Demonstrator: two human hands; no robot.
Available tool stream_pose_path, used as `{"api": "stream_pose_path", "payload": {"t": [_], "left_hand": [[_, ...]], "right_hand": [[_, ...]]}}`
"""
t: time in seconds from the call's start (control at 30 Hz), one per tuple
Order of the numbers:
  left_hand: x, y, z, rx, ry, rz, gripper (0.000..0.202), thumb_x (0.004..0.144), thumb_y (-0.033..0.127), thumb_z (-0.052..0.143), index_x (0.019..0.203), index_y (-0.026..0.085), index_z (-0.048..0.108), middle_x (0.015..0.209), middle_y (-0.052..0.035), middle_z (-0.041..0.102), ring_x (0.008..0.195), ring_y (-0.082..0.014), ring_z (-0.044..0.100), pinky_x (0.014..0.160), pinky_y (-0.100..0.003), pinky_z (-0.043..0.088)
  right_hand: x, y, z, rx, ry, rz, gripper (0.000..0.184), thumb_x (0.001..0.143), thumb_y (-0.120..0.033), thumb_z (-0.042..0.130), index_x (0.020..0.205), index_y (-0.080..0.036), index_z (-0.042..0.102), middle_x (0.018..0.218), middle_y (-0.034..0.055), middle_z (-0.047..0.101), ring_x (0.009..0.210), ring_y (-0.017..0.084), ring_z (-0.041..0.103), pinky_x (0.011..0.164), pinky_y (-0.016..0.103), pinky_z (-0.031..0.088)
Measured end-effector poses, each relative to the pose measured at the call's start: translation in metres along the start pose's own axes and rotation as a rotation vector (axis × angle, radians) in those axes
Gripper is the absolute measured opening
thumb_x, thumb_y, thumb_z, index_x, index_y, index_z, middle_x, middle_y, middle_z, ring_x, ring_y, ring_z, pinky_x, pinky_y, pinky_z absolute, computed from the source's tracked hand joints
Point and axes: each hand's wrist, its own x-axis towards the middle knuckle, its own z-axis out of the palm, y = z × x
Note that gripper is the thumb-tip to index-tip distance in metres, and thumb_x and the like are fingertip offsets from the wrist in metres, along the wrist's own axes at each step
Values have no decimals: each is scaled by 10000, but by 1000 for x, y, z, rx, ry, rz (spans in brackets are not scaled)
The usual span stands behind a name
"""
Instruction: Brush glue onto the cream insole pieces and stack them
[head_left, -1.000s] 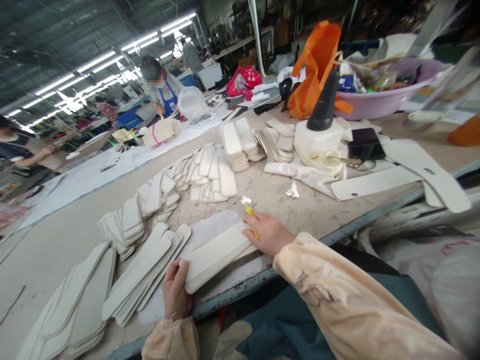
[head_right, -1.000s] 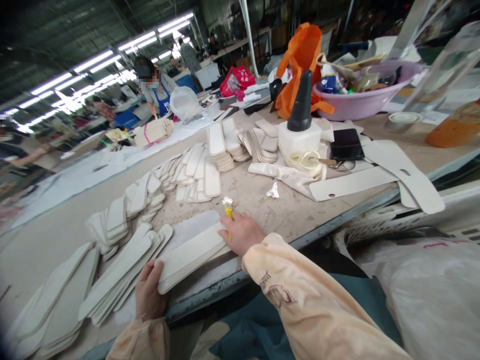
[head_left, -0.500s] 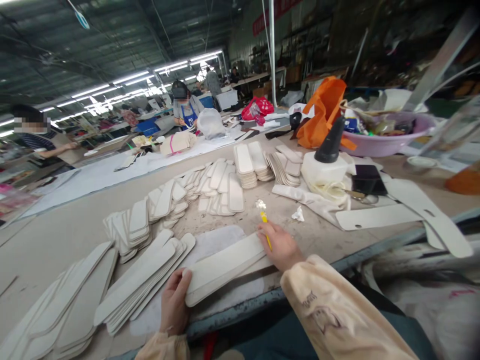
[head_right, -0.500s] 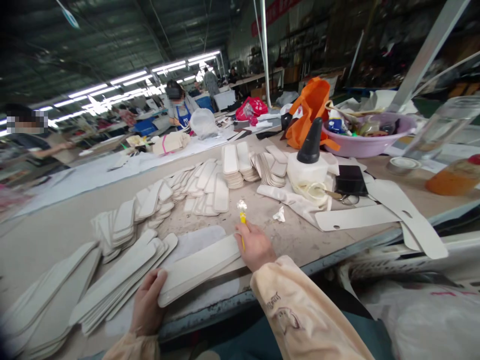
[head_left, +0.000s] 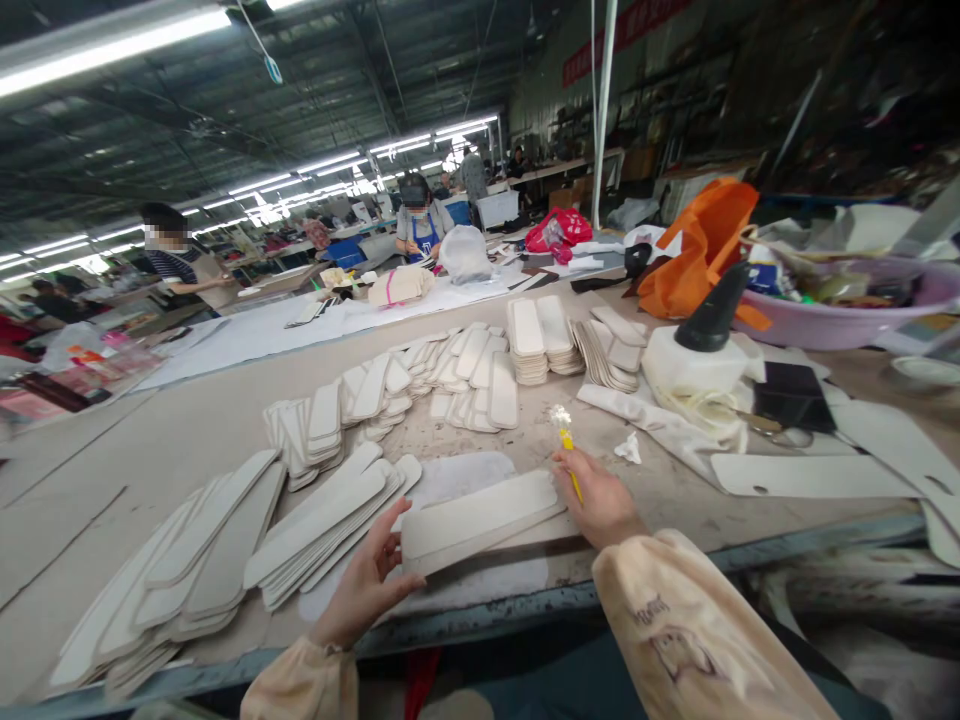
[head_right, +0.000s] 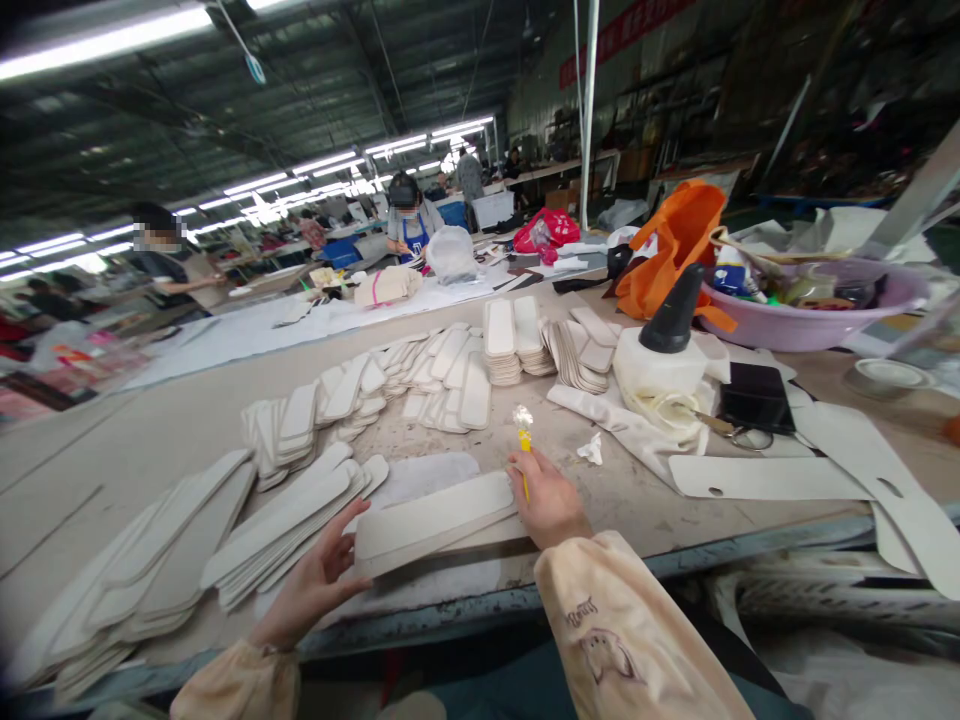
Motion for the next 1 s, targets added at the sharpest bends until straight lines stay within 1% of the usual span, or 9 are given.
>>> {"api": "stream_pose_path", "payload": {"t": [0.07,0.13,0.27,0.37,0.5,0.63,0.73,0.9,1.0], "left_hand": [[-1,4,-2,140,-32,41,870,602,203,809,1386,252,435,1451,-155,421,1141,-303,578,929,-423,511],[-1,6,-2,275,-25,84,825,601,195,801,1360,257,483,1486,-144,380,1208,-317,529,949,-418,502],[0,4,-2,473,11,151,765,621,219,781,1337,280,518,1453,-118,443,1299,-322,446,964,-401,492],[2,1,-3,584,25,211,706,649,280,777,1316,294,542,1414,-115,496,1283,-322,469,925,-378,516],[4,-1,-5,662,32,299,643,678,341,760,1290,280,571,1367,-127,546,1243,-323,514,876,-365,542],[4,-2,-5,737,30,338,604,709,360,732,1286,266,578,1354,-129,559,1248,-311,514,997,-421,469],[4,-1,-3,747,39,351,570,713,346,726,1264,268,600,1336,-126,575,1241,-311,519,1047,-440,419],[0,3,3,608,73,270,619,679,327,753,1273,268,587,1360,-130,540,1246,-312,502,867,-358,536],[0,5,7,427,120,174,595,665,343,761,1233,243,616,1341,-130,549,1130,-287,577,830,-350,541]], "right_hand": [[0,2,-1,10,7,1,276,963,-273,347,1096,-198,577,1112,86,636,914,231,641,742,331,512],[1,3,-3,19,14,15,276,959,-265,353,1101,-201,581,1108,87,640,923,228,637,757,330,512],[0,5,-8,17,20,50,270,954,-258,363,1093,-205,588,1093,84,646,925,223,638,766,323,510],[0,5,-11,8,24,49,280,961,-264,351,1088,-190,589,1096,92,645,930,226,641,770,321,511],[0,5,-10,2,31,30,284,960,-258,347,1097,-184,584,1095,94,643,941,230,640,775,326,515],[1,4,-9,-6,43,18,266,946,-234,366,1085,-183,588,1055,87,653,911,218,643,758,315,514],[0,1,-10,-16,25,19,234,942,-236,386,1056,-194,586,1019,74,665,871,208,650,727,298,507],[-3,0,-3,-27,-15,36,171,906,-307,491,1025,-200,549,995,65,659,845,220,654,698,302,495],[-4,2,3,-18,-23,28,184,872,-314,531,1024,-210,530,996,55,650,843,220,655,708,308,493]]}}
